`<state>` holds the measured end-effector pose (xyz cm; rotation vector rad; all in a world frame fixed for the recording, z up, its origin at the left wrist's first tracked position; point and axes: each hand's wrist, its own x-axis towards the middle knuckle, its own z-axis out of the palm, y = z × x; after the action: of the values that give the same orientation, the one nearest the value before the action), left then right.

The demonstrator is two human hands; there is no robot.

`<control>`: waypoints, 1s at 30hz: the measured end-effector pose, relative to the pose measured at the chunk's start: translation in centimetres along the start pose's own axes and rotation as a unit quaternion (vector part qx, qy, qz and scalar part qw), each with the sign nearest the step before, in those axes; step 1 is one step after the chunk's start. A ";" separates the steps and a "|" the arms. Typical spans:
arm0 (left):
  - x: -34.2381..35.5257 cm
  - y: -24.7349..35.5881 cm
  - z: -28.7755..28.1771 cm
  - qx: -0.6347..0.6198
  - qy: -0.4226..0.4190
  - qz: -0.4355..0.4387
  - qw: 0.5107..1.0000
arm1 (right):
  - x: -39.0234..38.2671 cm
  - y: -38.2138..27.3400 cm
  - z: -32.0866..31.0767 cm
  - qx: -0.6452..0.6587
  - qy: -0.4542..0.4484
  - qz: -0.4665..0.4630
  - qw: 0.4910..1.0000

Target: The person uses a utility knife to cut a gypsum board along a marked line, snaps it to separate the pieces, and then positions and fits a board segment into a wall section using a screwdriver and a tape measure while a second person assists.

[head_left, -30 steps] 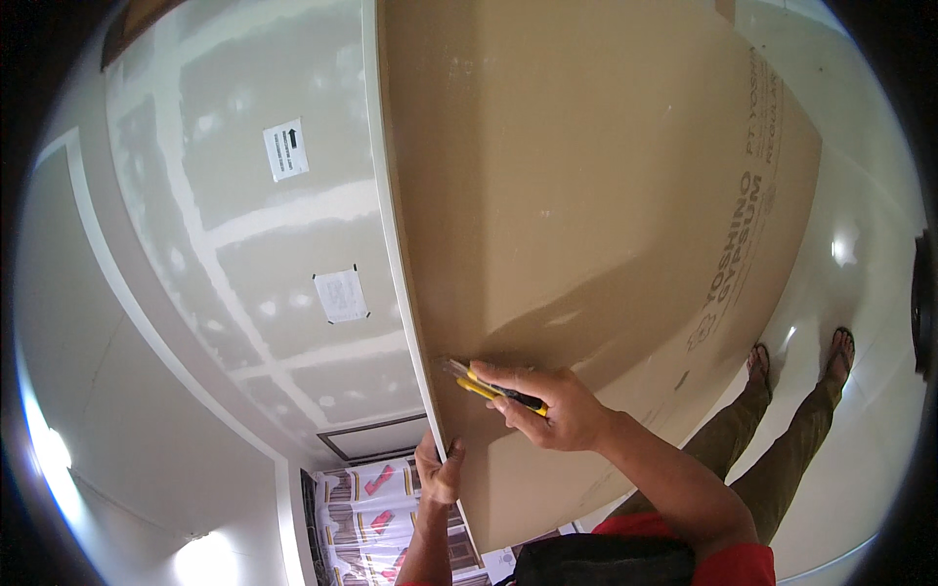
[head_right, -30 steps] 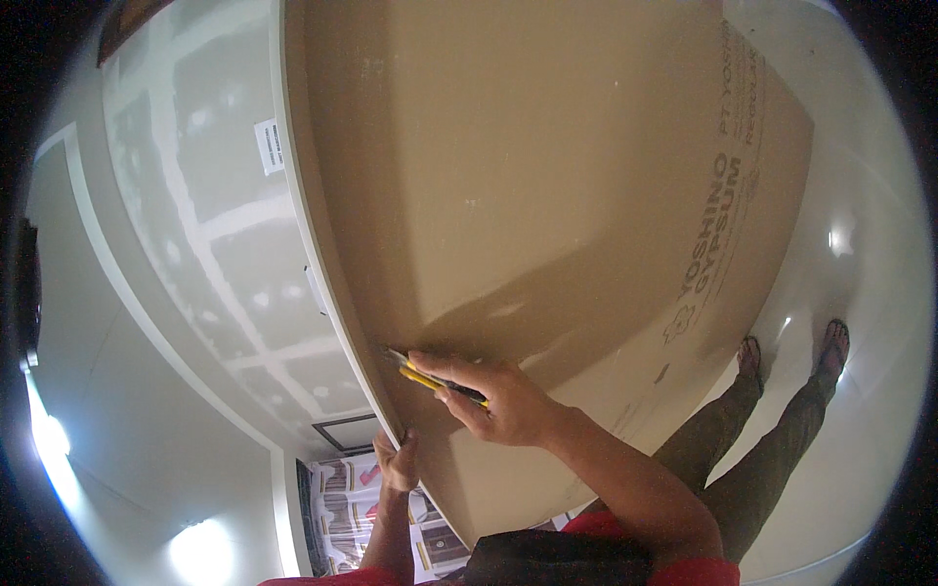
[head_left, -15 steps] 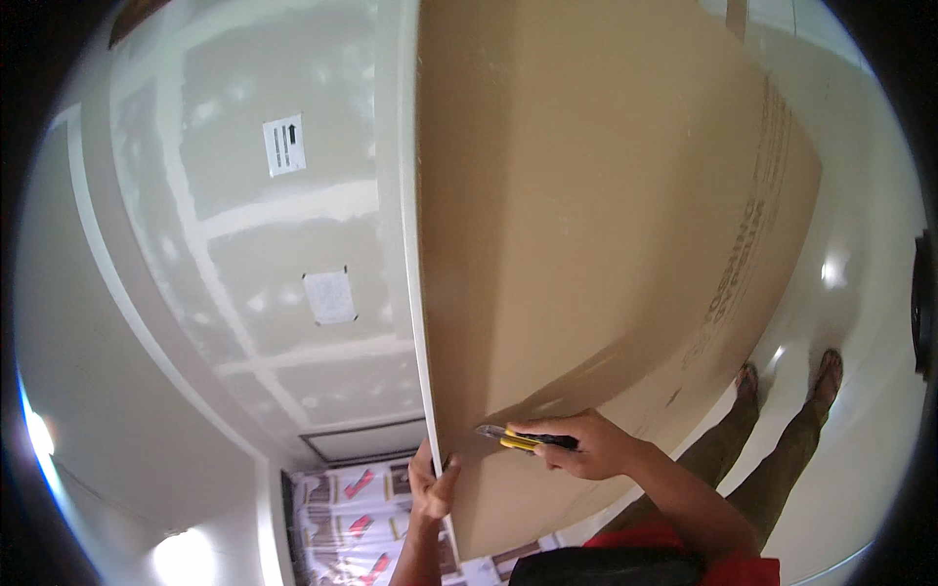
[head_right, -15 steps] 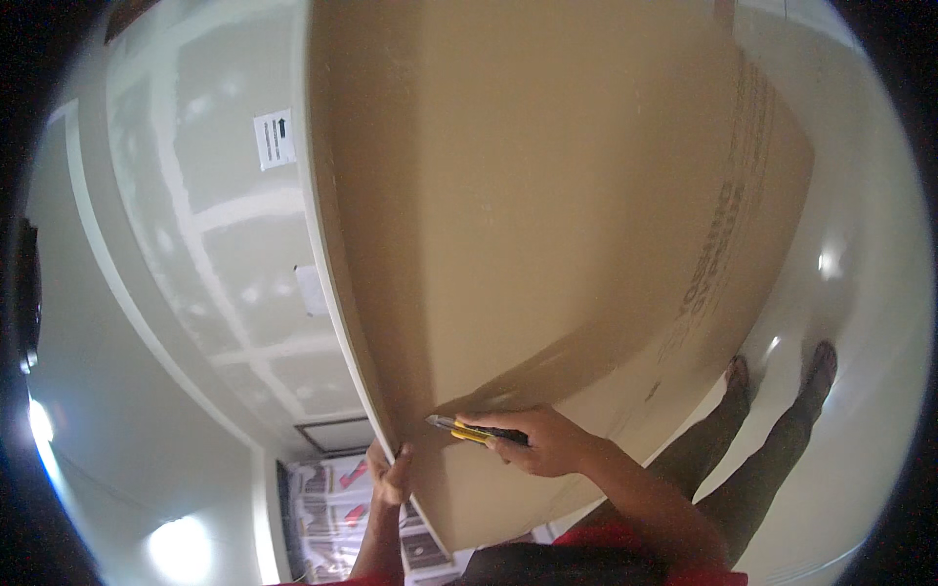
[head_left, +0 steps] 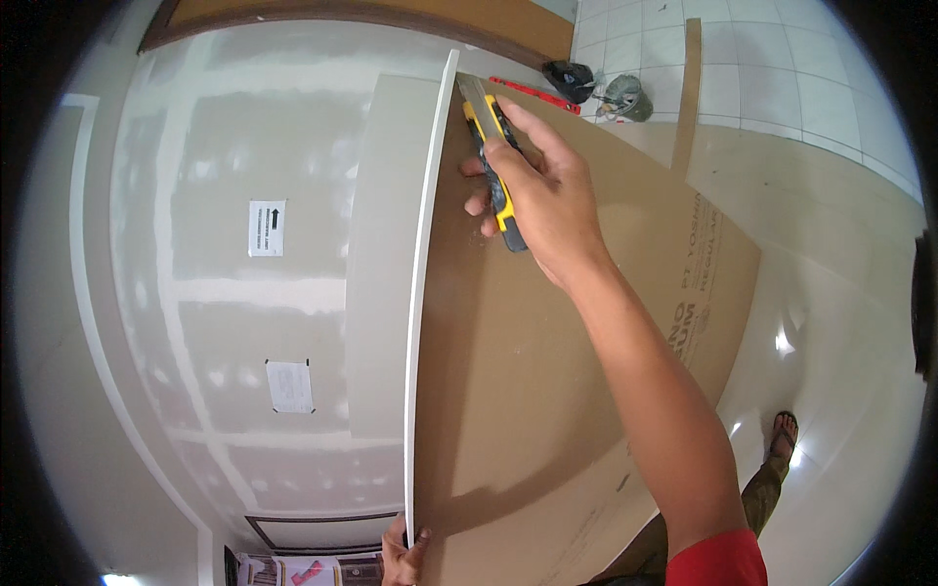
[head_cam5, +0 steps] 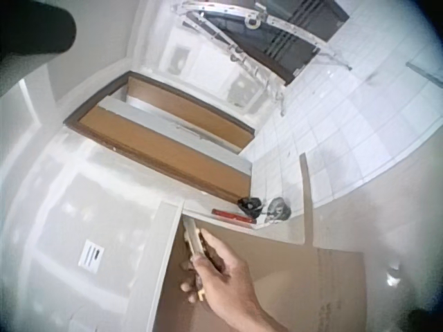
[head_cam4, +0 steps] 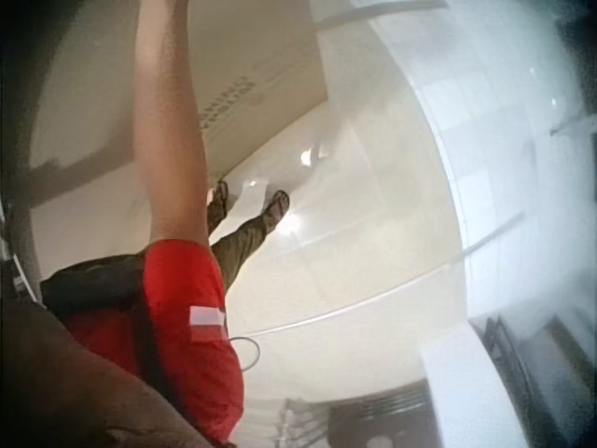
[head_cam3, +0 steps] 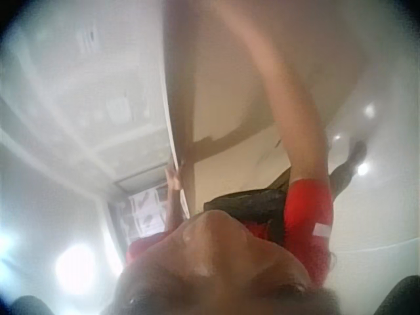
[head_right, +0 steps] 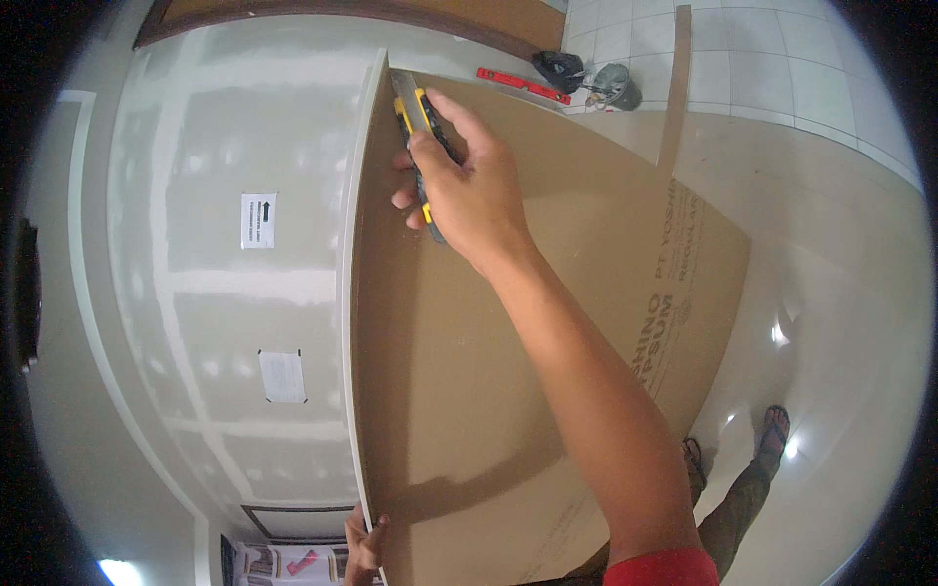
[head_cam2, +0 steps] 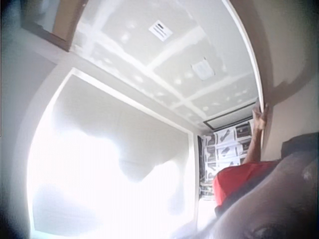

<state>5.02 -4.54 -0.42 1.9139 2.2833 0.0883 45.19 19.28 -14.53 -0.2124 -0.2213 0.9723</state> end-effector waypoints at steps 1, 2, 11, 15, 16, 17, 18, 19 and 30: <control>0.0 0.0 0.0 -0.023 0.001 0.022 0.999 | 0.6 0.0 0.3 0.000 0.005 -0.008 1.000; -0.1 -0.1 0.1 -0.046 0.001 0.043 0.998 | 1.0 -0.1 0.5 -0.006 0.019 -0.005 1.000; 0.0 -0.3 0.4 -0.012 0.023 0.073 0.997 | -0.8 -0.3 -0.3 -0.116 0.119 0.006 0.986; 0.2 0.1 0.0 -0.022 -0.001 0.039 0.999 | -3.8 1.4 3.0 -0.168 0.087 -0.066 0.980; 0.3 0.1 0.0 -0.009 -0.008 0.045 0.999 | -3.8 1.7 3.5 -0.169 0.086 -0.065 0.980; 0.3 0.2 -0.1 0.004 -0.014 0.052 0.999 | -3.8 1.9 4.1 -0.148 0.085 -0.069 0.983; 0.4 0.2 0.0 0.001 -0.013 0.051 0.999 | -3.9 2.1 4.5 -0.121 0.082 -0.084 0.986; 0.5 0.2 0.0 -0.033 -0.020 0.046 0.998 | -3.8 2.2 4.8 -0.127 0.082 -0.074 0.986; 1.1 -0.1 -0.6 -0.054 -0.061 -0.002 0.997 | -3.5 3.3 4.7 -0.015 0.060 -0.054 0.997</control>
<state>4.66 -3.41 0.02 1.8085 2.1588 0.0914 39.35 18.57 -11.30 -0.2836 -0.1360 0.8469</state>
